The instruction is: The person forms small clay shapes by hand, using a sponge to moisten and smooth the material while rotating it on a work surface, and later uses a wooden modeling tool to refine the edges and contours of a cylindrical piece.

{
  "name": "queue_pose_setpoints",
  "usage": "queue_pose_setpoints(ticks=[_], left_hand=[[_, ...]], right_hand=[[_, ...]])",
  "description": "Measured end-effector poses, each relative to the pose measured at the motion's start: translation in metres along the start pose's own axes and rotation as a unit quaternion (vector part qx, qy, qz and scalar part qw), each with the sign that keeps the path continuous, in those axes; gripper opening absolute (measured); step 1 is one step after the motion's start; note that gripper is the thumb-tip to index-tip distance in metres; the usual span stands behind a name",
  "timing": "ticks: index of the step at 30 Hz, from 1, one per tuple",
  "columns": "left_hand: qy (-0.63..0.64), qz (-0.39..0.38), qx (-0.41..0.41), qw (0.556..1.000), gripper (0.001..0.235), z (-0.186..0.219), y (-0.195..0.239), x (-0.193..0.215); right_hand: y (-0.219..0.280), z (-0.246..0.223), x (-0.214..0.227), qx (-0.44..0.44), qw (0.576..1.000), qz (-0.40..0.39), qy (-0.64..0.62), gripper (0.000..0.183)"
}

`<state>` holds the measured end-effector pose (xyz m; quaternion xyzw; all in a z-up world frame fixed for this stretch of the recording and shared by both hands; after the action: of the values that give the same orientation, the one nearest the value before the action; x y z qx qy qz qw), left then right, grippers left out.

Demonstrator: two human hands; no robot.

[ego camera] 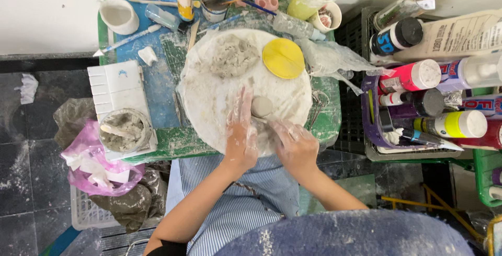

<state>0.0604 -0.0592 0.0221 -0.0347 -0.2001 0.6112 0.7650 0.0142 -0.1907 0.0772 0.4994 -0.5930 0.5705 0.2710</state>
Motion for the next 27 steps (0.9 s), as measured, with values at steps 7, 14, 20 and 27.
queue_pose_setpoints(ticks=[7,14,20,27], left_hand=[[0.241,0.002,0.043,0.970,0.089,-0.006,0.009,-0.012],[0.062,-0.074,0.007,0.995,0.080,-0.001,0.012,0.018],[0.086,-0.023,0.029,0.996,0.079,-0.002,0.010,0.011],[0.090,-0.056,0.004,0.994,0.078,0.009,0.014,-0.006]], right_hand=[[0.007,0.000,0.005,-0.025,0.999,-0.009,0.018,0.036],[-0.006,0.034,0.011,0.021,0.999,-0.021,0.039,0.041],[-0.020,0.049,0.003,0.063,0.998,-0.005,0.022,0.032],[-0.016,0.040,0.003,0.009,0.998,0.003,0.059,0.020]])
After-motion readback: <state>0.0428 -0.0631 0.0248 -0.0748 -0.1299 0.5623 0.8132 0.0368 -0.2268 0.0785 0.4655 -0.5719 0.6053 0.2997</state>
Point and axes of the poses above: each hand's wrist, its own y-axis away from the middle knuckle, its own x-axis out of the back of the hand, z = x × y, the point moved 5 cm from there along -y, towards the middle knuckle, and after that the axes turned 1 degree about y, right-handed, at the moved point
